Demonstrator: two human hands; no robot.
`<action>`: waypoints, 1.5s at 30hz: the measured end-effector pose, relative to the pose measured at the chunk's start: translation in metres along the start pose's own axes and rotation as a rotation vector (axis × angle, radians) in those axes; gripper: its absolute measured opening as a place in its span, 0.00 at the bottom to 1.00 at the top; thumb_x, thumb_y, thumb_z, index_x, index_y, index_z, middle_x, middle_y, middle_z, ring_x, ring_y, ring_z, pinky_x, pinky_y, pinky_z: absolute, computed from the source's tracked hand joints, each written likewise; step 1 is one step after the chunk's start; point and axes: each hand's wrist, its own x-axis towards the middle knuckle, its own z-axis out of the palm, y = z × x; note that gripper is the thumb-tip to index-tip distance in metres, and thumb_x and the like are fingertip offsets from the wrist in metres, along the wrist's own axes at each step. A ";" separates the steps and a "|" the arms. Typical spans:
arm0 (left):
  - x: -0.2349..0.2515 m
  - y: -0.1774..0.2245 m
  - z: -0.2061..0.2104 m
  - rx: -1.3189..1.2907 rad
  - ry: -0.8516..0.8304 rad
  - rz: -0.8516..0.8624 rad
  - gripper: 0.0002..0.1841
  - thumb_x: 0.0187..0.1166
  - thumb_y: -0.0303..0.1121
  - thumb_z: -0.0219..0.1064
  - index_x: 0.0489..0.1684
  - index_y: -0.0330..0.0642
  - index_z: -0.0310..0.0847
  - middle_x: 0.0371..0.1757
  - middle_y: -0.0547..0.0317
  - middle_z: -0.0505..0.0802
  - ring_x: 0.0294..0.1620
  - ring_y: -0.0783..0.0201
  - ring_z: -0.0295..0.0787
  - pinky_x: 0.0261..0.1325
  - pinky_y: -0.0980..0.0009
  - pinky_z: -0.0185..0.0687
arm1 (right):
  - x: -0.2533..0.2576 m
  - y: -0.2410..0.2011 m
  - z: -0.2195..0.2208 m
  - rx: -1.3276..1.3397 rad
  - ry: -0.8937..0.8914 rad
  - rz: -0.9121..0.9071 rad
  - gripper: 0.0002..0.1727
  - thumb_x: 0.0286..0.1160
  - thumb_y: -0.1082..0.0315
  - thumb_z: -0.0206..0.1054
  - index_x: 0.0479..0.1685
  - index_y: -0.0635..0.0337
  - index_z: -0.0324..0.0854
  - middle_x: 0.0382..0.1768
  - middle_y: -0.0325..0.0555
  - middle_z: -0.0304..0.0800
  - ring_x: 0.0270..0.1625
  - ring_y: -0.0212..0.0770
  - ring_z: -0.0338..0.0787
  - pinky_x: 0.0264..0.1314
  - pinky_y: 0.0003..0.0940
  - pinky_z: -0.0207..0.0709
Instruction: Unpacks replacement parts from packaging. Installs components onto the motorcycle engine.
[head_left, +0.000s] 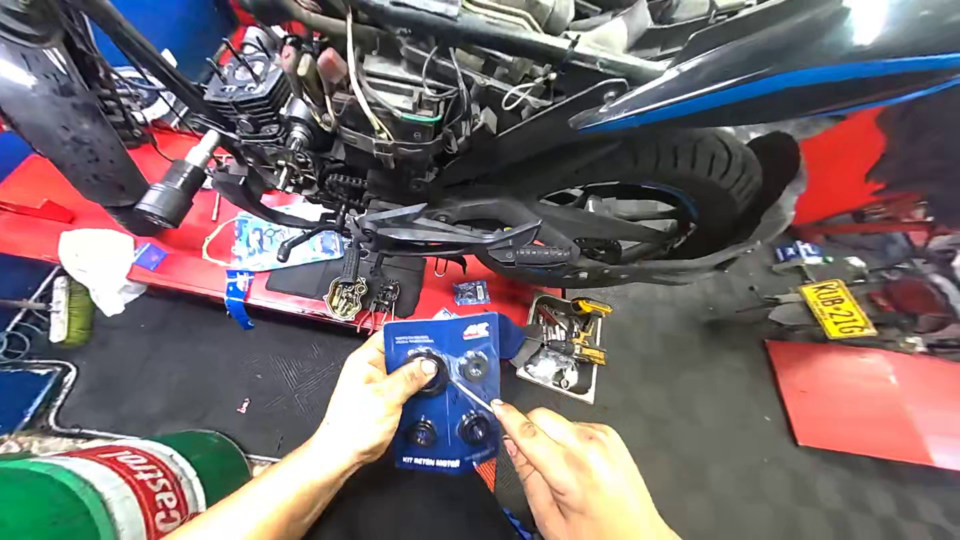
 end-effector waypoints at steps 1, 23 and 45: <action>0.000 0.001 -0.001 -0.003 0.000 -0.010 0.18 0.75 0.19 0.70 0.62 0.37 0.81 0.48 0.39 0.94 0.45 0.50 0.97 0.50 0.54 0.96 | -0.003 0.001 0.000 0.019 -0.004 -0.002 0.22 0.88 0.58 0.51 0.66 0.47 0.89 0.26 0.38 0.83 0.22 0.36 0.81 0.17 0.35 0.70; -0.024 0.001 0.026 0.117 -0.022 -0.128 0.20 0.77 0.18 0.69 0.67 0.37 0.78 0.52 0.39 0.94 0.47 0.49 0.96 0.51 0.53 0.95 | -0.041 -0.041 -0.005 -0.098 0.076 0.241 0.21 0.86 0.53 0.51 0.44 0.44 0.92 0.18 0.32 0.79 0.18 0.35 0.79 0.14 0.35 0.66; -0.004 0.003 0.043 0.273 -0.307 -0.546 0.19 0.77 0.20 0.69 0.66 0.36 0.80 0.47 0.37 0.94 0.39 0.50 0.96 0.43 0.55 0.95 | -0.021 0.024 -0.005 0.130 -0.250 -0.041 0.24 0.84 0.43 0.56 0.18 0.39 0.80 0.12 0.25 0.72 0.17 0.28 0.76 0.16 0.35 0.65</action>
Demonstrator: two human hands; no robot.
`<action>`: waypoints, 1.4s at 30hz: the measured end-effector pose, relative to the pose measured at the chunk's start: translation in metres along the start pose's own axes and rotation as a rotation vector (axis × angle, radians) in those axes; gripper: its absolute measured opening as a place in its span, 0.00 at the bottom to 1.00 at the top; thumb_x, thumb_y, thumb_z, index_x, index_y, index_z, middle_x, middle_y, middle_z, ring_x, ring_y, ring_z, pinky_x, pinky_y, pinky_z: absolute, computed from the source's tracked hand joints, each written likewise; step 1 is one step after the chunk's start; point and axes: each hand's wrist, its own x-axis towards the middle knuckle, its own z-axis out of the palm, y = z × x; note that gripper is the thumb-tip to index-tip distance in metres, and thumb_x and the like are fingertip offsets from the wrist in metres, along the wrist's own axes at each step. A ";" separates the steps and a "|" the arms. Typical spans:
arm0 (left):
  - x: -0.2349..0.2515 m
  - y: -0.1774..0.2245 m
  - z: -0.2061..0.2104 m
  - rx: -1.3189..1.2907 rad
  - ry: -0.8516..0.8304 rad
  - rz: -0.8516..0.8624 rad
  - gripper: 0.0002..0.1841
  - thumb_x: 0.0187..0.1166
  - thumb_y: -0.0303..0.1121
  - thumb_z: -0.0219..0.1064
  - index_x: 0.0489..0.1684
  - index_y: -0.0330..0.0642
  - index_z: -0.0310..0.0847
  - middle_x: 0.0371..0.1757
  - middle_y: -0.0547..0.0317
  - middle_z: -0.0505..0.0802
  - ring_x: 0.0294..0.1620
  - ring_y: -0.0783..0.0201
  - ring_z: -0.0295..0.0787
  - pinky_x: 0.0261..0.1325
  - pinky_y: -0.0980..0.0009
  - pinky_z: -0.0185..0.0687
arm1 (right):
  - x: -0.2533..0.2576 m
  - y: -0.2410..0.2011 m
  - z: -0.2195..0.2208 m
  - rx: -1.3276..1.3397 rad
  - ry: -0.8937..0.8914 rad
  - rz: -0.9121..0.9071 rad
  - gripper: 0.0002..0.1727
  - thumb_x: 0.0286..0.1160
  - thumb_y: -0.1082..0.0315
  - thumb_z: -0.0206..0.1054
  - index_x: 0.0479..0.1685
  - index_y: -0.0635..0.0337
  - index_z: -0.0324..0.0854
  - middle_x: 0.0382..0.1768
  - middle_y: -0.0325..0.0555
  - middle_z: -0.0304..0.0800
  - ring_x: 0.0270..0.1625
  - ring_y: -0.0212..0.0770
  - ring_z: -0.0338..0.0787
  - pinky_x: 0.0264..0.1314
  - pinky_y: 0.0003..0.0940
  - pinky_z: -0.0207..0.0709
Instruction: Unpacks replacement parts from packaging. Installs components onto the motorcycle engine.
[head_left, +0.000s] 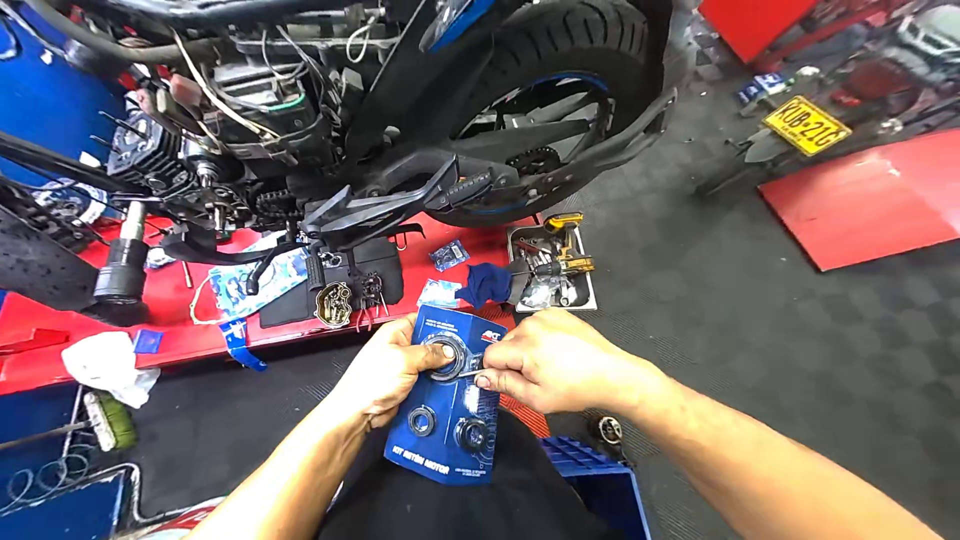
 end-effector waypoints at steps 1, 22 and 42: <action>0.001 -0.001 0.003 0.035 0.018 0.018 0.18 0.78 0.20 0.68 0.67 0.36 0.79 0.47 0.37 0.94 0.39 0.49 0.96 0.43 0.55 0.95 | 0.001 -0.009 -0.002 -0.042 -0.034 0.051 0.23 0.84 0.44 0.56 0.19 0.40 0.81 0.12 0.26 0.74 0.18 0.30 0.79 0.17 0.36 0.68; 0.016 -0.031 0.001 0.134 0.197 0.168 0.18 0.79 0.22 0.70 0.67 0.40 0.79 0.48 0.43 0.96 0.42 0.50 0.98 0.45 0.54 0.97 | -0.002 -0.052 0.029 -0.069 -0.062 0.403 0.22 0.85 0.47 0.54 0.24 0.43 0.83 0.16 0.33 0.79 0.25 0.37 0.86 0.23 0.42 0.75; 0.027 -0.035 0.012 0.275 0.129 0.411 0.27 0.79 0.30 0.66 0.77 0.49 0.63 0.54 0.50 0.93 0.48 0.53 0.95 0.48 0.54 0.95 | -0.016 -0.034 0.066 1.785 0.569 0.600 0.32 0.57 0.46 0.87 0.60 0.49 0.84 0.40 0.45 0.96 0.37 0.35 0.95 0.43 0.34 0.92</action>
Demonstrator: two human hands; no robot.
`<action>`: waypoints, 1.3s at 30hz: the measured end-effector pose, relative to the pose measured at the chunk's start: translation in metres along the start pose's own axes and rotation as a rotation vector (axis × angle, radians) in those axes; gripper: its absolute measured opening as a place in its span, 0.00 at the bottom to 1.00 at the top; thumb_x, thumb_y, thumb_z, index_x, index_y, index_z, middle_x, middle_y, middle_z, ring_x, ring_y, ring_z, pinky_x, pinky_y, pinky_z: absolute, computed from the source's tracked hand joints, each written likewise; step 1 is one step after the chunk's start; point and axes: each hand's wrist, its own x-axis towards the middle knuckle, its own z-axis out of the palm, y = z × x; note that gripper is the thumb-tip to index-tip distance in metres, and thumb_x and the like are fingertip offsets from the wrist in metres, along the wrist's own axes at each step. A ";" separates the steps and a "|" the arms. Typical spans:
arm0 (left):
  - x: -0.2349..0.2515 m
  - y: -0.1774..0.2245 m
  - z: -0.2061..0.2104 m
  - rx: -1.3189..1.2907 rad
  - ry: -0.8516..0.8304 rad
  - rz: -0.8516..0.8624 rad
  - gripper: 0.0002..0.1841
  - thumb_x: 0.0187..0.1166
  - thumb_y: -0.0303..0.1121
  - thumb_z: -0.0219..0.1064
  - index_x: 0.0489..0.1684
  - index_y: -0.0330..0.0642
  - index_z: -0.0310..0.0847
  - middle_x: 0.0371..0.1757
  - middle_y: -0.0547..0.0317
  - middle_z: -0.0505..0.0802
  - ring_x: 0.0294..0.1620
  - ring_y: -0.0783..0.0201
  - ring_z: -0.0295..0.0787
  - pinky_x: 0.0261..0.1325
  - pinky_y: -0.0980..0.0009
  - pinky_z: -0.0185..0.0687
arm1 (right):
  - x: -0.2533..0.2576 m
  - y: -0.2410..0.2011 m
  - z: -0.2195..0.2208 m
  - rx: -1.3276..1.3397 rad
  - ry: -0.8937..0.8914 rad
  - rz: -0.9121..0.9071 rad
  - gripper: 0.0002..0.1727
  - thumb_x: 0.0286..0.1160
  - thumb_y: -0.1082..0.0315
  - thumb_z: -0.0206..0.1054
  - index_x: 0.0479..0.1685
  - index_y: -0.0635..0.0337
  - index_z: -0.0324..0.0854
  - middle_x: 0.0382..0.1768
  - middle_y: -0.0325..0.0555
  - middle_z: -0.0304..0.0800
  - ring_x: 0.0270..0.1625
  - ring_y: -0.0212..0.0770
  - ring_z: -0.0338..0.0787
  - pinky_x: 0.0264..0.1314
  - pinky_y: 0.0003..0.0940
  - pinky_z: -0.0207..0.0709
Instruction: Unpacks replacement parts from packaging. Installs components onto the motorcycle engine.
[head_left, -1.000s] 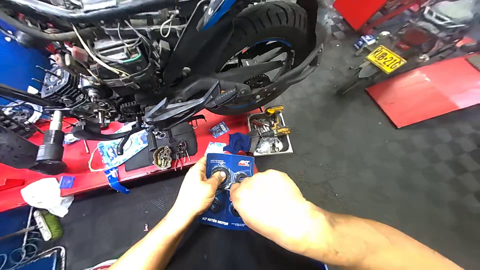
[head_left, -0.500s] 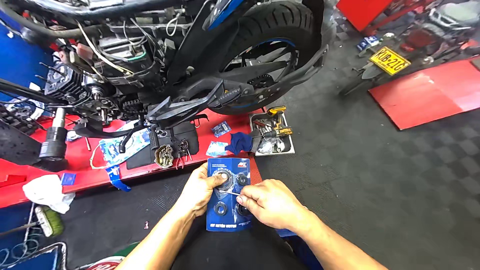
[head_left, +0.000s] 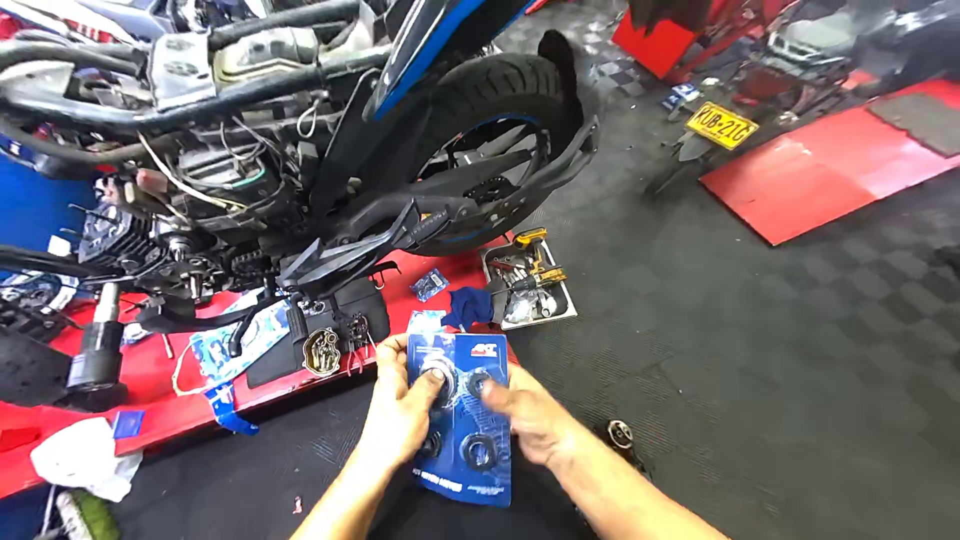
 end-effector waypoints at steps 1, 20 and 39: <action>-0.002 -0.002 0.002 0.184 0.050 0.079 0.28 0.80 0.35 0.66 0.79 0.50 0.64 0.59 0.57 0.92 0.53 0.60 0.94 0.52 0.58 0.95 | 0.000 0.003 0.010 0.029 0.009 -0.033 0.29 0.58 0.59 0.87 0.60 0.59 0.85 0.45 0.52 0.96 0.46 0.43 0.96 0.55 0.43 0.92; -0.011 -0.004 -0.040 0.689 -0.189 0.747 0.20 0.87 0.33 0.59 0.74 0.38 0.79 0.62 0.56 0.93 0.59 0.68 0.91 0.66 0.66 0.89 | -0.019 -0.018 0.022 -0.324 -0.211 -0.218 0.15 0.68 0.82 0.70 0.53 0.62 0.87 0.45 0.51 0.96 0.47 0.41 0.97 0.54 0.39 0.92; -0.004 -0.036 -0.050 0.546 -0.281 0.369 0.25 0.83 0.30 0.62 0.78 0.65 0.79 0.59 0.65 0.87 0.54 0.68 0.88 0.54 0.66 0.92 | 0.000 -0.021 -0.031 0.059 -0.237 0.029 0.15 0.57 0.83 0.72 0.44 0.60 0.92 0.39 0.53 0.97 0.40 0.41 0.97 0.46 0.40 0.93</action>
